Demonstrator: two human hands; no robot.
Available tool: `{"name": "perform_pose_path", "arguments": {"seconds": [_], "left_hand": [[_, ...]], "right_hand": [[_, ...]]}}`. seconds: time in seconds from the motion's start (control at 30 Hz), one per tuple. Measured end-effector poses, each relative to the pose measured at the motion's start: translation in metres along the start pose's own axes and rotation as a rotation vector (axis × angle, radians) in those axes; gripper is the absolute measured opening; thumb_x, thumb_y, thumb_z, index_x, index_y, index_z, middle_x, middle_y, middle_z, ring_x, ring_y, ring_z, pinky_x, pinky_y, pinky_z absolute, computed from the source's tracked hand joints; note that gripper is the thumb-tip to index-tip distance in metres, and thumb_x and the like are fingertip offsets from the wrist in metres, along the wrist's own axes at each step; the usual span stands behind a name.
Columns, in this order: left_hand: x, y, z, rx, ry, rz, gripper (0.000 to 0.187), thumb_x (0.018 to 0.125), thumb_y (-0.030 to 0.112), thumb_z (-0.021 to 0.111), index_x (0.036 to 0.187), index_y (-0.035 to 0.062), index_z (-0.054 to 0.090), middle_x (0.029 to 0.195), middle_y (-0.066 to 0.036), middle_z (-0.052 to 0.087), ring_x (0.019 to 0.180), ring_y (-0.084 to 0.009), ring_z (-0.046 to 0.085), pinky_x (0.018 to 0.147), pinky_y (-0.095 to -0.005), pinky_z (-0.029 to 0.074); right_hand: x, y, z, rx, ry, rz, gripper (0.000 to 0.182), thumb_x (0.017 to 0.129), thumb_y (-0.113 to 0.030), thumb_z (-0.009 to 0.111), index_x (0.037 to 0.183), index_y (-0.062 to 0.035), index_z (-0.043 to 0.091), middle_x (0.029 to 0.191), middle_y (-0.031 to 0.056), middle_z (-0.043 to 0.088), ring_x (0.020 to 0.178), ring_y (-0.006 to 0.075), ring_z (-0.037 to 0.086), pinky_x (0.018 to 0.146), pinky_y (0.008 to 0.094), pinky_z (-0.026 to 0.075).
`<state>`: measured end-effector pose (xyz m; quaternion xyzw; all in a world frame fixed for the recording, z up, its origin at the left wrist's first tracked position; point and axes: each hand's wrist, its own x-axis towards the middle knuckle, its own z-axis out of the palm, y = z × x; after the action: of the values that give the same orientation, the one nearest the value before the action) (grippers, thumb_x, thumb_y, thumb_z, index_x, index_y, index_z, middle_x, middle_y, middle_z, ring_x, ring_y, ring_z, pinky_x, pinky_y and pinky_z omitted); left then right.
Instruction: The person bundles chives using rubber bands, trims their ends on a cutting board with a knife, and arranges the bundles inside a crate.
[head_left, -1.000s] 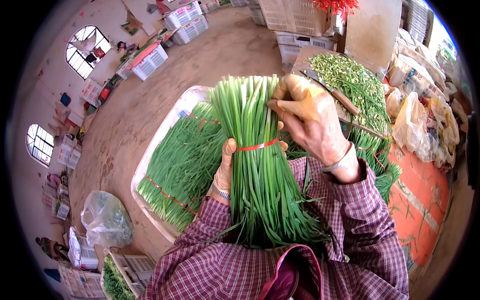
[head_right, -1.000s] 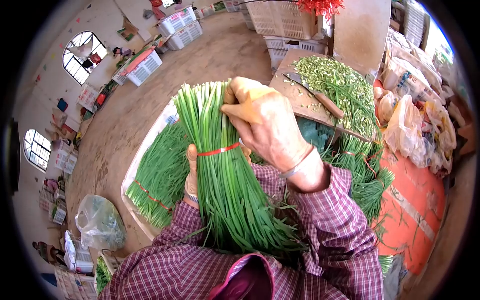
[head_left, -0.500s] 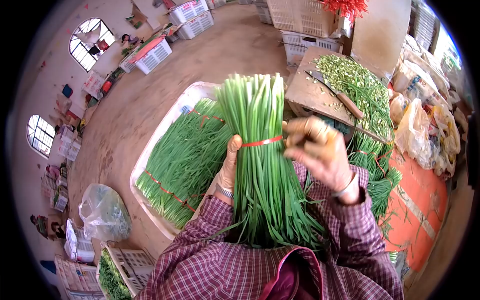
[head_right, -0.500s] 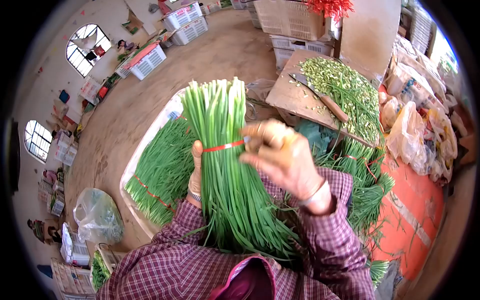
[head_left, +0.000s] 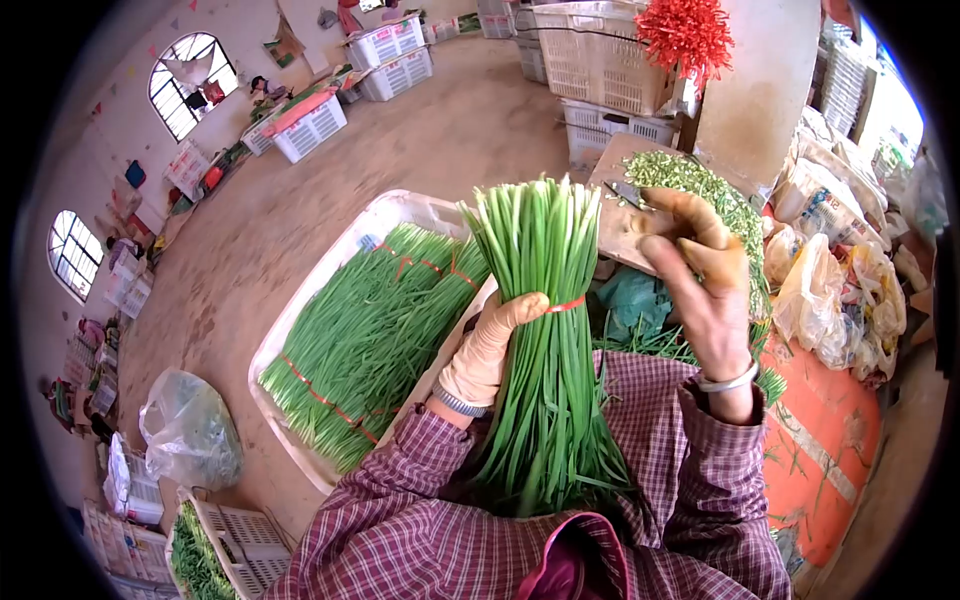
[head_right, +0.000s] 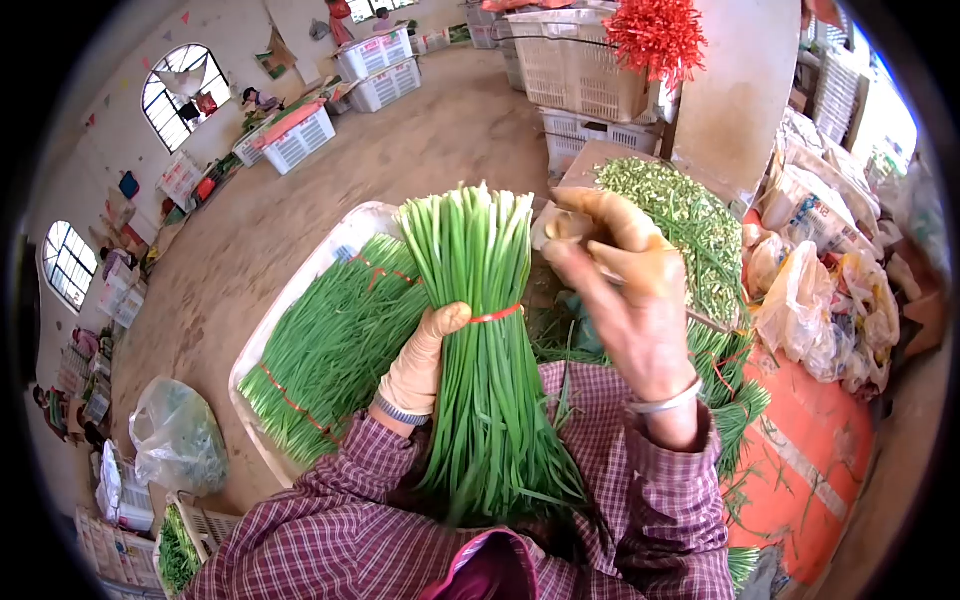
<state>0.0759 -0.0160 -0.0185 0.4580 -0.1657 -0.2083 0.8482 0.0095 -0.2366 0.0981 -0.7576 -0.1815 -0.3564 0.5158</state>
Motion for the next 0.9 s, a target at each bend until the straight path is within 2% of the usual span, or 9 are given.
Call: {"name": "perform_pose_path", "arguments": {"seconds": [0.03,0.17,0.3,0.4,0.57,0.67,0.77,0.87,0.9], "left_hand": [[-0.006,0.016,0.028,-0.131,0.009,0.040,0.050,0.086,0.014,0.081,0.127,-0.0004,0.057,0.107,-0.004,0.070,0.093,-0.0107,0.069,0.086,-0.0251,0.060],[-0.003,0.012,0.039,-0.054,0.045,-0.011,0.066,0.082,0.012,0.085,0.137,0.0020,0.049,0.112,-0.005,0.067,0.099,-0.0120,0.067,0.090,-0.0280,0.059],[-0.010,0.019,0.065,-0.075,0.034,0.019,0.066,0.082,0.006,0.083,0.139,0.0019,0.049,0.122,-0.006,0.065,0.109,-0.0165,0.066,0.099,-0.0308,0.054],[-0.012,0.018,0.073,-0.007,0.066,-0.005,0.067,0.081,0.006,0.084,0.138,0.0028,0.050,0.122,-0.006,0.065,0.110,-0.0163,0.065,0.099,-0.0307,0.054],[-0.014,0.016,0.078,-0.026,0.063,0.028,0.066,0.081,0.004,0.084,0.138,0.0021,0.051,0.122,-0.007,0.066,0.107,-0.0161,0.066,0.095,-0.0293,0.055],[-0.013,0.011,0.072,0.080,0.081,0.030,0.068,0.080,0.011,0.085,0.138,0.0043,0.050,0.122,-0.003,0.062,0.110,-0.0134,0.062,0.098,-0.0295,0.053],[-0.012,0.007,0.067,0.096,0.095,-0.017,0.063,0.080,0.013,0.086,0.133,0.0033,0.055,0.116,-0.002,0.065,0.104,-0.0129,0.064,0.094,-0.0272,0.055],[-0.007,-0.002,0.058,0.087,0.078,-0.043,0.064,0.081,0.003,0.084,0.136,0.0014,0.051,0.117,-0.010,0.068,0.101,-0.0199,0.070,0.091,-0.0321,0.060],[-0.004,-0.004,0.054,0.080,0.066,-0.030,0.065,0.080,0.003,0.084,0.136,0.0011,0.050,0.118,-0.012,0.068,0.101,-0.0210,0.070,0.090,-0.0330,0.060]], "right_hand": [[0.005,-0.003,0.002,-0.105,-0.004,-0.053,0.014,0.089,-0.005,0.072,0.098,0.0052,0.071,0.112,0.0119,0.070,0.091,0.0221,0.067,0.084,0.0325,0.054],[0.023,-0.009,0.007,-0.442,-0.088,-0.412,0.027,0.079,-0.015,0.078,0.065,0.0005,0.062,0.113,0.0094,0.071,0.098,0.0286,0.065,0.084,0.0416,0.050],[0.033,-0.012,0.019,-0.456,-0.130,-0.422,0.028,0.076,-0.019,0.081,0.067,0.0020,0.066,0.110,0.0101,0.071,0.105,0.0313,0.065,0.089,0.0452,0.048],[0.034,-0.003,0.029,-0.499,-0.136,-0.402,0.028,0.075,-0.023,0.081,0.067,0.0008,0.068,0.106,0.0092,0.072,0.104,0.0310,0.066,0.093,0.0473,0.047],[0.029,0.002,0.026,-0.414,-0.086,-0.405,0.018,0.078,-0.010,0.077,0.072,0.0031,0.067,0.094,0.0120,0.072,0.089,0.0311,0.069,0.080,0.0428,0.052],[0.023,0.013,0.027,-0.313,-0.039,-0.380,0.015,0.080,-0.008,0.076,0.074,0.0029,0.067,0.093,0.0115,0.072,0.085,0.0311,0.068,0.077,0.0411,0.051],[0.024,0.010,0.021,-0.491,-0.035,-0.425,0.012,0.082,-0.006,0.075,0.077,0.0024,0.068,0.093,0.0117,0.073,0.084,0.0314,0.068,0.074,0.0403,0.052],[0.031,0.016,0.011,-0.512,-0.023,-0.549,0.005,0.079,-0.003,0.073,0.080,0.0004,0.069,0.095,0.0113,0.073,0.079,0.0302,0.069,0.074,0.0397,0.054],[0.033,0.017,0.011,-0.397,0.034,-0.466,0.007,0.080,-0.004,0.073,0.079,0.0009,0.068,0.096,0.0103,0.073,0.081,0.0296,0.069,0.074,0.0397,0.054]]}}
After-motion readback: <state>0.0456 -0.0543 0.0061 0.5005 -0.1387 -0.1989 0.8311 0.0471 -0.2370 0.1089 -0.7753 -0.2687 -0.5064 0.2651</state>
